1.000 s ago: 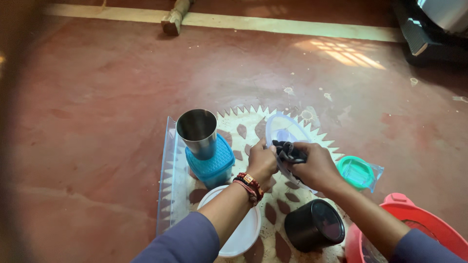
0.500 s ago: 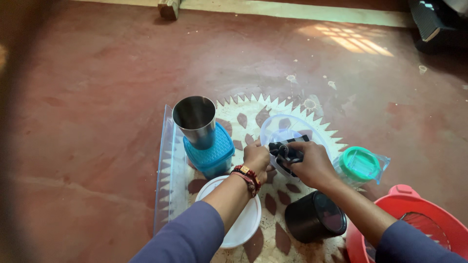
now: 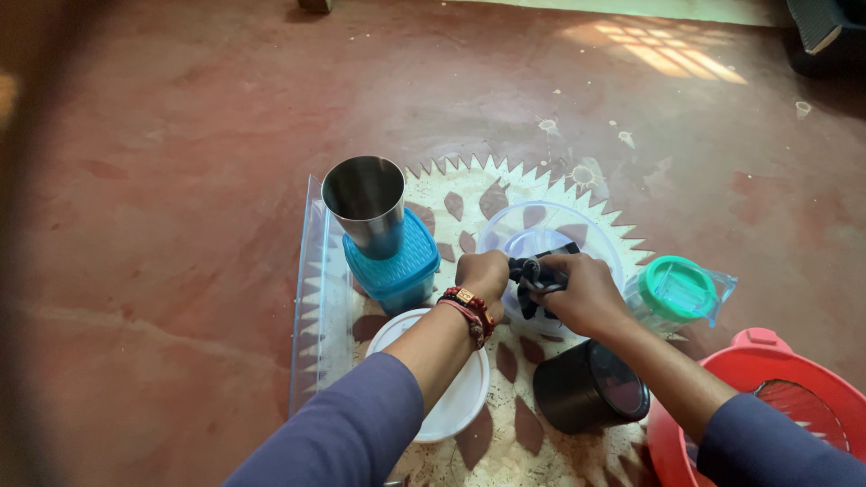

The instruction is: The person sits on the floor and wipes several kitchen items with a dark cloth. They wipe a glass tumbler, a black mug, a green-lidded jar, a plastic lid, a metal cup, a white lid, and a blue-lidded container, placing each item back on the floor after wiping.

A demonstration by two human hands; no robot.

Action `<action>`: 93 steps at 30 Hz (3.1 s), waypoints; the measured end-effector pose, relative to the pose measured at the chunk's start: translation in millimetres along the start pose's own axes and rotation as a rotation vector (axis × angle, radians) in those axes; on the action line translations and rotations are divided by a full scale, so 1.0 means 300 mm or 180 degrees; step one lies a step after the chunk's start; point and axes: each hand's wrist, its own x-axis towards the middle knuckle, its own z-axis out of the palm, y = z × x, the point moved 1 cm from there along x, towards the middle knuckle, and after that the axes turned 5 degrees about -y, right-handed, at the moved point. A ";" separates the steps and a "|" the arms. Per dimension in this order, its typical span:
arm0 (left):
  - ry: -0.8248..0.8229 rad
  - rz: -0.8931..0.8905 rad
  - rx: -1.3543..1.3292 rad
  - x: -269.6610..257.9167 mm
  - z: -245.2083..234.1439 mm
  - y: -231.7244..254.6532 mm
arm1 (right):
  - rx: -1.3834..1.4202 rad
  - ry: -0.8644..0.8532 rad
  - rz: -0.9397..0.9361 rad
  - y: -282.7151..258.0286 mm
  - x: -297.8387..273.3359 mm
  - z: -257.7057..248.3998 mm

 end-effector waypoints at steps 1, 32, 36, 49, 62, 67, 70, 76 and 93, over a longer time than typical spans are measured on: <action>-0.0012 -0.0056 0.0007 -0.014 -0.003 0.011 | -0.0003 -0.0005 -0.0015 0.003 0.000 0.002; -0.0688 0.4220 0.4684 -0.685 -0.457 0.397 | 0.0165 -0.0534 -0.0885 -0.657 -0.228 -0.435; -0.0552 0.4037 0.5618 -0.628 -0.510 0.423 | -0.0641 -0.0501 -0.1061 -0.764 -0.216 -0.421; 0.1038 0.3049 0.4001 -0.648 -0.578 0.436 | -0.0604 0.0114 -0.0979 -0.754 -0.129 -0.273; 0.0763 0.3375 0.2384 -0.457 -0.585 0.378 | 0.0413 -0.0002 -0.0904 -0.791 -0.134 -0.218; -0.0287 0.2316 0.1405 -0.467 -0.547 0.405 | 0.0647 0.0241 -0.1189 -0.772 -0.224 -0.295; -0.0952 0.1804 0.0723 -0.479 -0.509 0.408 | 0.0234 0.0520 -0.1674 -0.753 -0.305 -0.335; -0.1540 0.1710 0.0500 -0.473 -0.334 0.375 | -0.0333 0.0686 -0.2370 -0.668 -0.435 -0.344; -0.2604 0.2122 0.0126 -0.662 -0.103 0.368 | 0.4057 -0.0401 0.0680 -0.367 -0.361 -0.548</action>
